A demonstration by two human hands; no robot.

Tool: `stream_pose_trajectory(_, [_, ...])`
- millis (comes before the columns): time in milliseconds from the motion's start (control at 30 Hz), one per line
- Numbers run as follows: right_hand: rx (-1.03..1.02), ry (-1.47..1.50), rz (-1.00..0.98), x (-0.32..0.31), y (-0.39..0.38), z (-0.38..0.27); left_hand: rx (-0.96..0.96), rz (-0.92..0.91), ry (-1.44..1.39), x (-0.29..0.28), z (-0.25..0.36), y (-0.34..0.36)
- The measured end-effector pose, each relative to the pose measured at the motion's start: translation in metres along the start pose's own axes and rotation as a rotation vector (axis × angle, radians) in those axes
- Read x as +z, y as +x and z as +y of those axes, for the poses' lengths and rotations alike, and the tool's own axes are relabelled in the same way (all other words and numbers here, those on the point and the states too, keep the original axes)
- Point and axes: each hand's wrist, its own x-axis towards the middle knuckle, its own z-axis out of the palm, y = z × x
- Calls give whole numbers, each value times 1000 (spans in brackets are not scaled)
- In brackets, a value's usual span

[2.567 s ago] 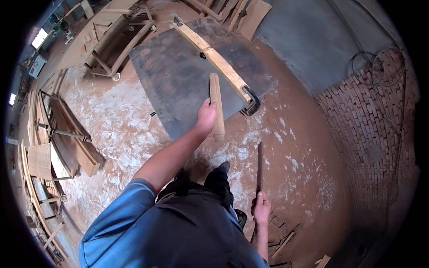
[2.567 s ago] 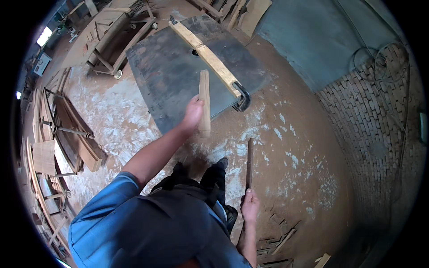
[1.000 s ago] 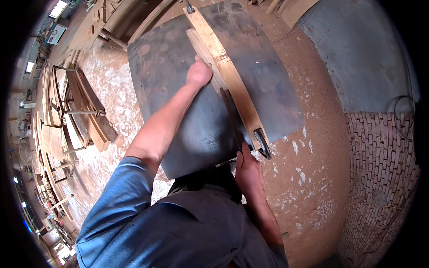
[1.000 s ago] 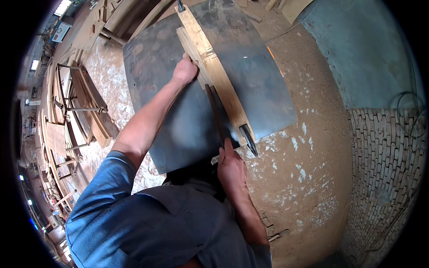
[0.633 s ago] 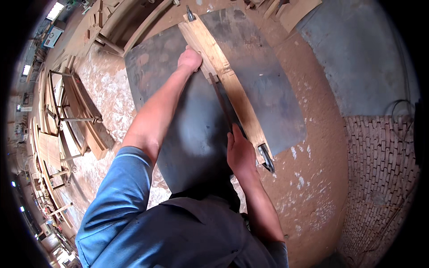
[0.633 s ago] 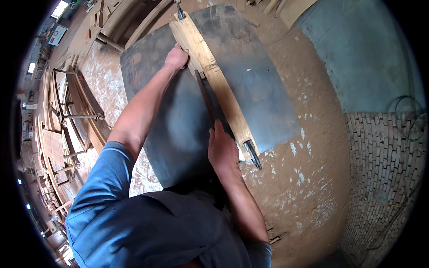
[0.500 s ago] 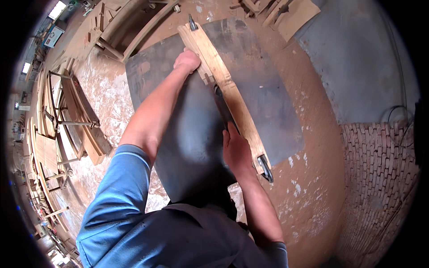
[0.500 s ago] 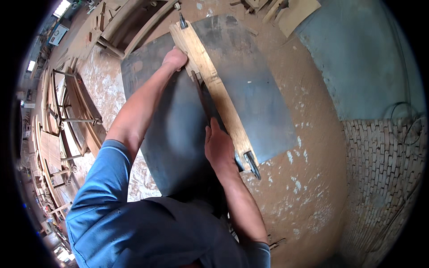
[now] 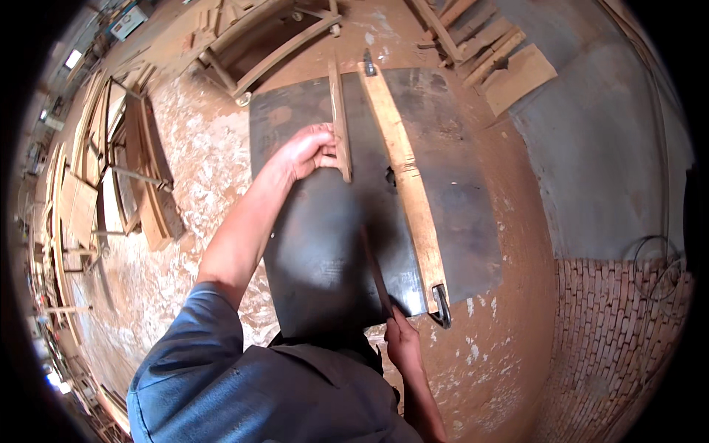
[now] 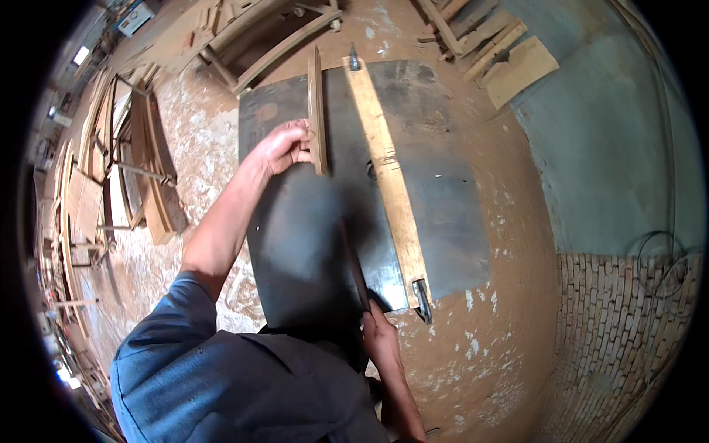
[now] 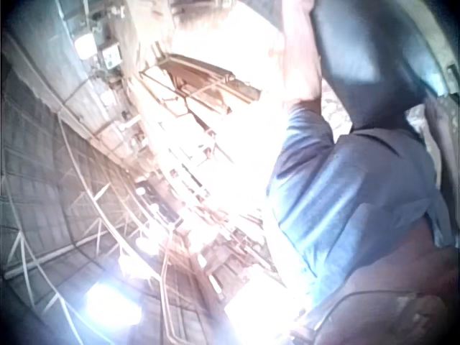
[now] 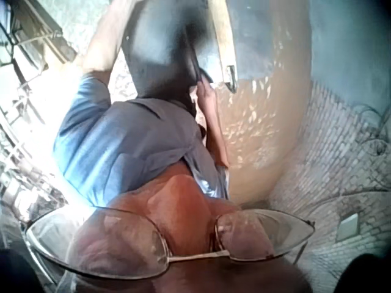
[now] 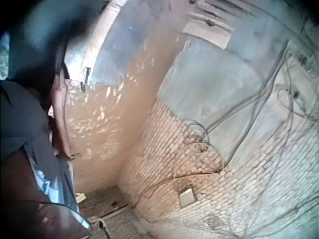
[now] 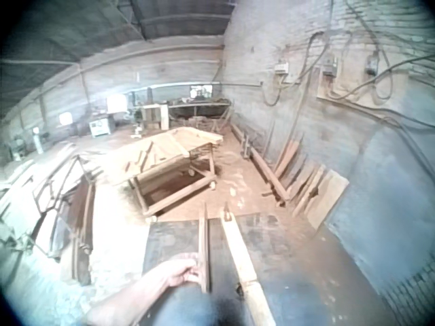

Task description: The person repeatedly picks up wooden planks from a pile, places them on a workbench, and cuts them into smaller pieces using a hand saw. The person also uses a hammer to split a larger plank before sawing. The cut pieces are placed back onto the pile.

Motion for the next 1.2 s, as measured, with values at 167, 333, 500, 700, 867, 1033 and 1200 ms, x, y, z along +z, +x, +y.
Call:
stream_pose_trajectory(167, [68,153,-38,-7,-40,36,84,-18,-24,37,-13,-102])
stream_pose_trajectory(333, [6,91,-20,-18,-54,43,133,12,79,63,-22,-163])
stream_pose_trajectory(500, [-57,136,-26,-26,-76,56,182,16,79,81,-31,-205])
stream_pose_trajectory(700, [-62,118,-34,-26,-97,74,211,94,87,89,-39,-237])
stream_pose_trajectory(867, [-116,40,-44,-23,-107,70,216,148,90,92,-40,-253])
stream_pose_trajectory(1033, [-51,72,-43,-22,-111,68,201,161,35,92,-44,-261])
stream_pose_trajectory(1200, [-77,181,93,-20,-110,79,197,257,328,85,-51,-254])
